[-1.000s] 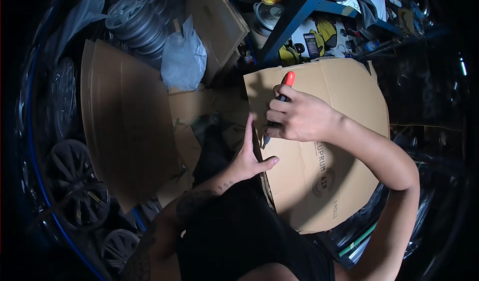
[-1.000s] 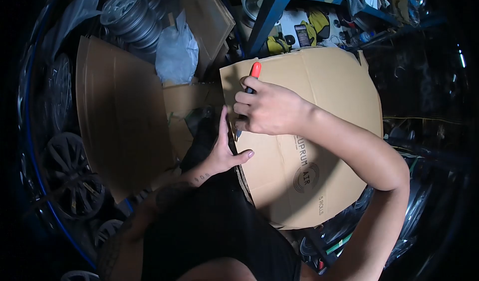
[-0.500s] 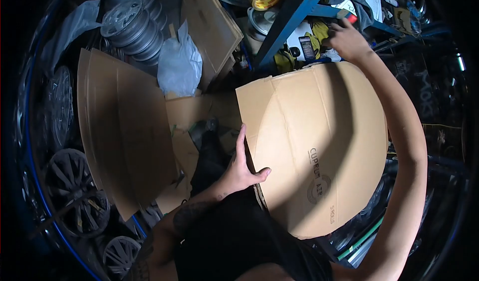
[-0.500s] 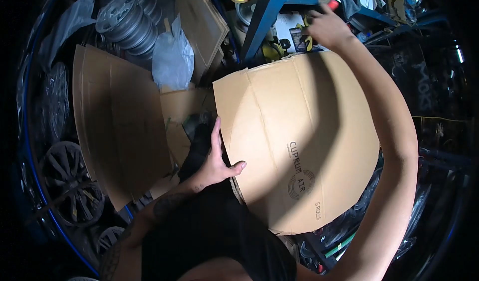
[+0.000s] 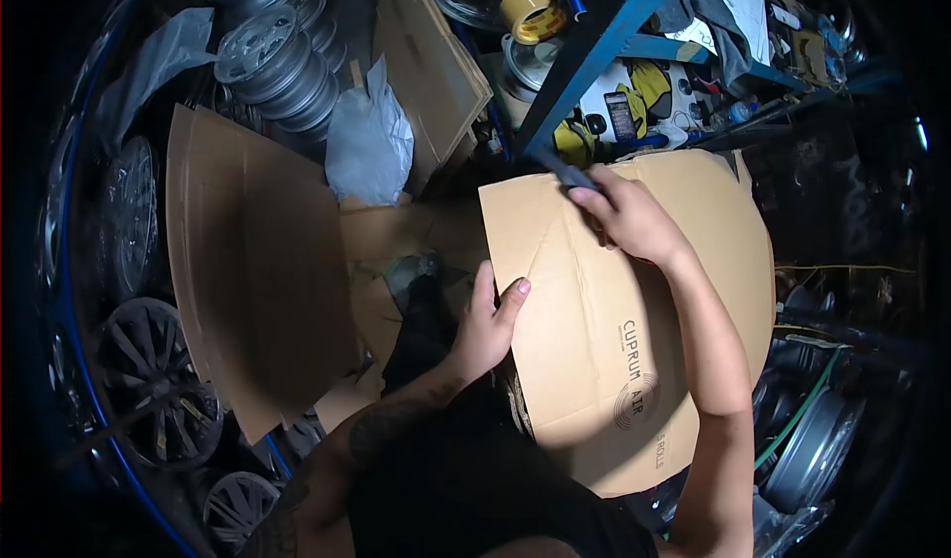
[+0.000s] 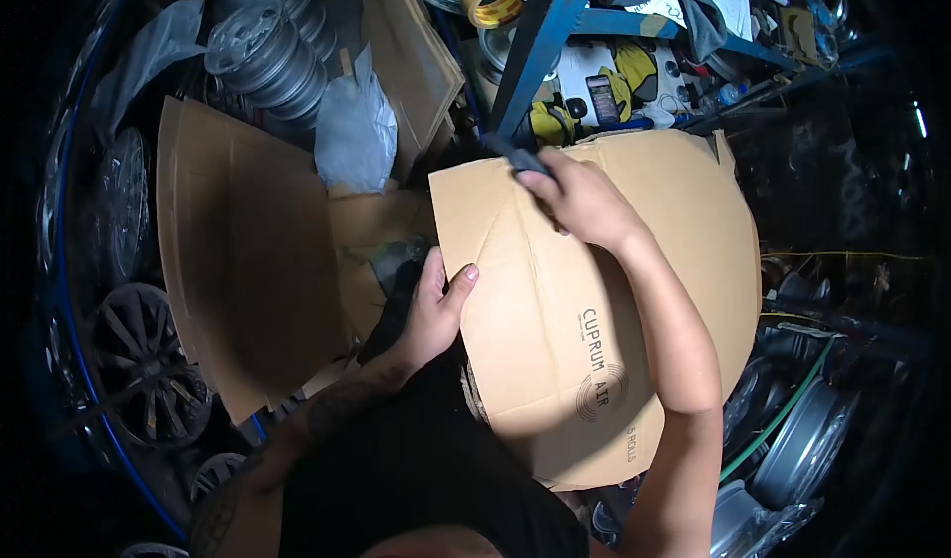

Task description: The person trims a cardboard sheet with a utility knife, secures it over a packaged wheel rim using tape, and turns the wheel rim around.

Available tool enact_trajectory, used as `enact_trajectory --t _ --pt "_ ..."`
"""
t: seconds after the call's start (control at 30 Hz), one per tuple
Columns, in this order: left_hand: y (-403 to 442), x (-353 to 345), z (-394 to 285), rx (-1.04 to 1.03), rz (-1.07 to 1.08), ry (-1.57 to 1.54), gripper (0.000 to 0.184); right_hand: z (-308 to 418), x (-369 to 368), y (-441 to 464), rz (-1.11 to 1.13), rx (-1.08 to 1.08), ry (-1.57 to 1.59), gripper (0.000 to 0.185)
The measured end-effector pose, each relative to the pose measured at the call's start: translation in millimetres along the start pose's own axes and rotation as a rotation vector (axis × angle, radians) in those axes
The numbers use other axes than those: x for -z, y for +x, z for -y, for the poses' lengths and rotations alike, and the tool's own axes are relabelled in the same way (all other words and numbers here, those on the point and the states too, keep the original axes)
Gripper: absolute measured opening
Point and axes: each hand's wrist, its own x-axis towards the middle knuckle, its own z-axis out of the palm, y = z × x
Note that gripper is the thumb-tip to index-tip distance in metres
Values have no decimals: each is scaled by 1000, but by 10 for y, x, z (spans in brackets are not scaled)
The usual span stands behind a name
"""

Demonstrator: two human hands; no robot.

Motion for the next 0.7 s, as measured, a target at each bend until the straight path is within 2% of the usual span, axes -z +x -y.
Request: enact_trajectory --t 0.03,0.07,0.17,0.2,0.33,0.53,0.6,0.7 --pt "-26 -23 -59 -55 -45 79 34 159 -29 19 53 5 -137 37" --pt "-38 -47 -173 -143 -87 222 30 195 -83 78 -7 166 -270 40" --pt "-42 -19 -162 -160 -79 280 25 457 -111 101 -4 276 -533 36" --pt "-36 -9 -157 -184 -85 292 24 505 -92 35 35 250 -641 34" --pt "-23 -3 -139 -222 -133 267 22 305 -97 -378 78 133 -754 33" --pt "-13 45 -79 -123 -142 265 22 -59 -198 -579 -127 204 -724 29" --pt "-12 22 -86 -123 -133 245 23 56 -235 -567 -197 227 -746 29" --pt "-29 -6 -44 -180 -149 260 23 578 -157 -607 -110 312 -783 27"
